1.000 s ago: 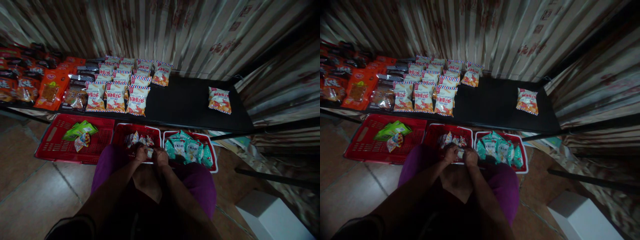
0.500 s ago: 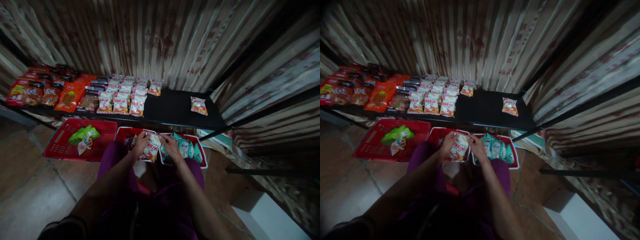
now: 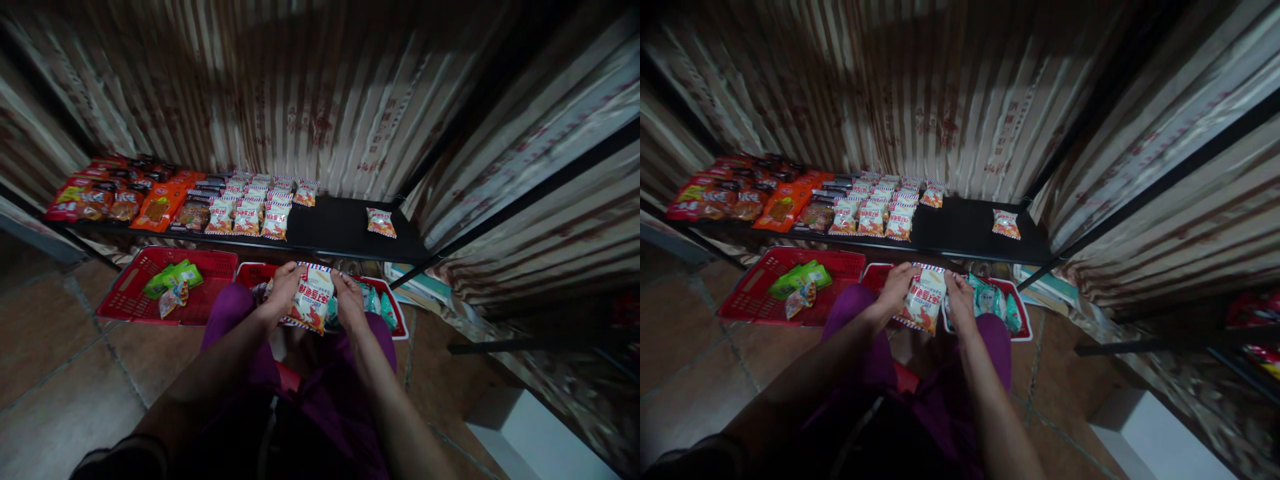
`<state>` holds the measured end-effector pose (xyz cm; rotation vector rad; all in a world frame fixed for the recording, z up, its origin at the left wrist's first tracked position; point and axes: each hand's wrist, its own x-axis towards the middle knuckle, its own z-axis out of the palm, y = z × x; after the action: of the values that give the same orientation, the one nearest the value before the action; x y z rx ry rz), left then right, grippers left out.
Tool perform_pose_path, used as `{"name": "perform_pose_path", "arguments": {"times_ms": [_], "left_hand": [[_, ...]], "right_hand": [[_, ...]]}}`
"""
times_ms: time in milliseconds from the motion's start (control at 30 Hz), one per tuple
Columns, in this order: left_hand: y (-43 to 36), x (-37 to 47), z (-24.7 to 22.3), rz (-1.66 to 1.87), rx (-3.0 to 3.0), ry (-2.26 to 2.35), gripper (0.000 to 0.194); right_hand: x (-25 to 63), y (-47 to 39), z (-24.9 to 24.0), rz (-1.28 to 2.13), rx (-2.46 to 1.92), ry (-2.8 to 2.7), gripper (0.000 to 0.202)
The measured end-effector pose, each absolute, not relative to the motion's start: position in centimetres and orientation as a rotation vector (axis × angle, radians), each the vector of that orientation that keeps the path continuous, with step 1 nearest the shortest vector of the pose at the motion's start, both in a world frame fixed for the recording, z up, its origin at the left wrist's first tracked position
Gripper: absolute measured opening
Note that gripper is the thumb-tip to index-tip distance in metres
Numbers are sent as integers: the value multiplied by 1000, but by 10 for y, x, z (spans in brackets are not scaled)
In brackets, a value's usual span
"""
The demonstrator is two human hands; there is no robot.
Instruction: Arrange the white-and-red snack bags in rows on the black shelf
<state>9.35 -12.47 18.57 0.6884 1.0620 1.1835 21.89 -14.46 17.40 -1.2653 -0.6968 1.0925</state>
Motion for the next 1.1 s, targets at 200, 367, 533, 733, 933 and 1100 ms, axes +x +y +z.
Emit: {"name": "perform_pose_path", "arguments": {"times_ms": [200,367,533,733,933,1100], "left_hand": [[-136,87,205,1161,639,1009,22],[-138,88,204,1264,652,1023,23],[-128,89,193,1426,644,1099,26],[-118,93,193,1517,643,1162,24],[-111,94,203,1452,703,1158,27],[-106,90,206,1423,800,1105,32]], "right_hand": [[220,-151,185,1128,-1297,-698,44],[218,-157,191,1152,-1254,-742,42],[215,-178,196,1433,-1170,-715,41],[209,-197,185,1565,-1091,-798,45],[211,-200,187,1530,-1098,-828,42],[214,-202,190,1519,-1095,-783,41]]}}
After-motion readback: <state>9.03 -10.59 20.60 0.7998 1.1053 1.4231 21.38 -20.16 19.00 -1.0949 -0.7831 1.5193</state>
